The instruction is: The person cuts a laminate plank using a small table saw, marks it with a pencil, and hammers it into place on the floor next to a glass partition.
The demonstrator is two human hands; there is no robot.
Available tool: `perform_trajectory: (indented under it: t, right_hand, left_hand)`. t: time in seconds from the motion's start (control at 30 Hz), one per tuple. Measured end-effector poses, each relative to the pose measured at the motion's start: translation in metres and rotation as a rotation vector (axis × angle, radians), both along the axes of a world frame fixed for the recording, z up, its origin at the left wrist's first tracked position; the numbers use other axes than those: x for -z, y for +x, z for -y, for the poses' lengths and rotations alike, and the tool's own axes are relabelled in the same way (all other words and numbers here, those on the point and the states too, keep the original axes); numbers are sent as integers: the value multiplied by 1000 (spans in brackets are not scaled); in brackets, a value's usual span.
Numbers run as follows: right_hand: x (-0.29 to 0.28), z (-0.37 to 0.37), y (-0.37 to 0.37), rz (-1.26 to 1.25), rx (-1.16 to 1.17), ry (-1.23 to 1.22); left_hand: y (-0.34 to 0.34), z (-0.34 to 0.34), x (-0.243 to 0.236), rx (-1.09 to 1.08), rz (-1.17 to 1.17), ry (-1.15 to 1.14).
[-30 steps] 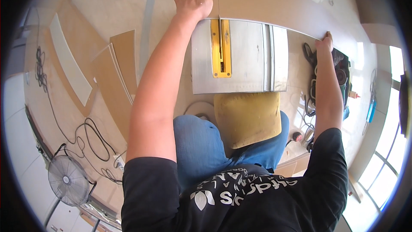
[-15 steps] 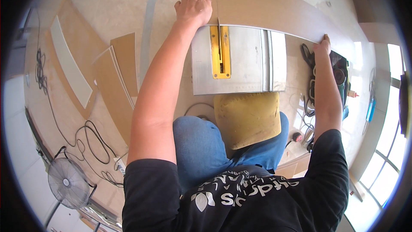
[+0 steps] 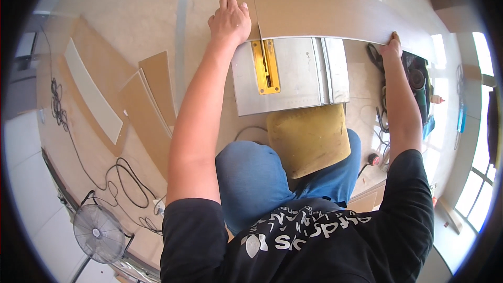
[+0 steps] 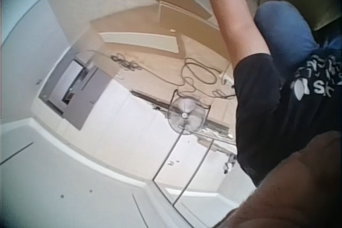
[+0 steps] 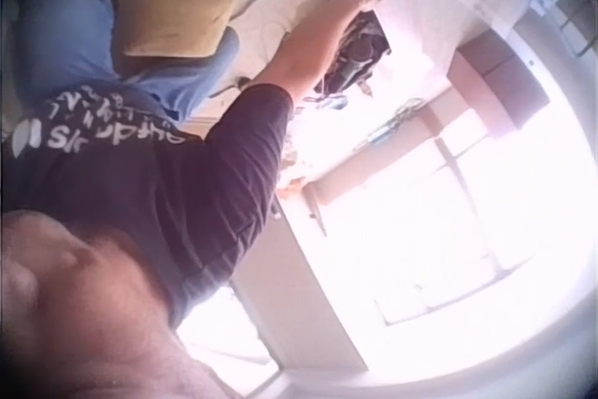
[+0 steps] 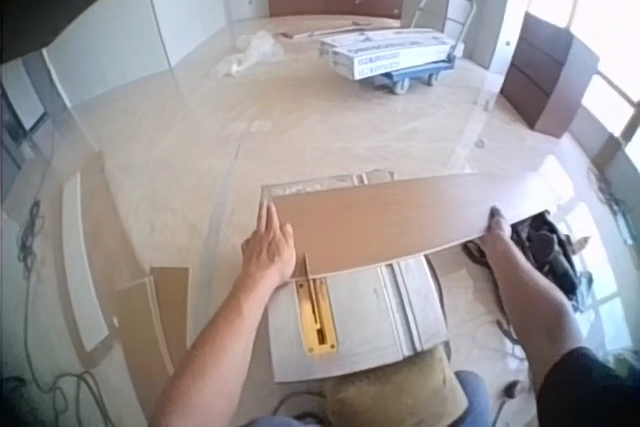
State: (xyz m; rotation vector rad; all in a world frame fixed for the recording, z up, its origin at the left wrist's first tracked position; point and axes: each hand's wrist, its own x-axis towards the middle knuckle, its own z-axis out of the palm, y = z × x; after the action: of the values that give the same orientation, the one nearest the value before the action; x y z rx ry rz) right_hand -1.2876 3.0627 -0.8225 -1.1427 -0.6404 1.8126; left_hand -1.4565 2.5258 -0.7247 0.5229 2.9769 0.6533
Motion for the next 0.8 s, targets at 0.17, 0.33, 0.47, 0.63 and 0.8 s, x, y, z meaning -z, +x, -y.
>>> perform_trajectory:
  t: [0.17,0.33,0.47,0.63,0.8]
  right_hand:
    - [3,-10,12,-11,-8,-6]
    - [5,-4,18,-16,-17,4]
    - [-2,0,28,4,9,21]
    - [-8,23,32,8,25,-13]
    - [-7,-4,51,-25,64,29]
  left_hand:
    - [5,-1,5,10,-33,4]
    - [15,4,2,7,-38,29]
    - [24,2,-4,12,19,-33]
    - [32,11,-5,3,29,-61]
    - [41,4,-5,17,20,1]
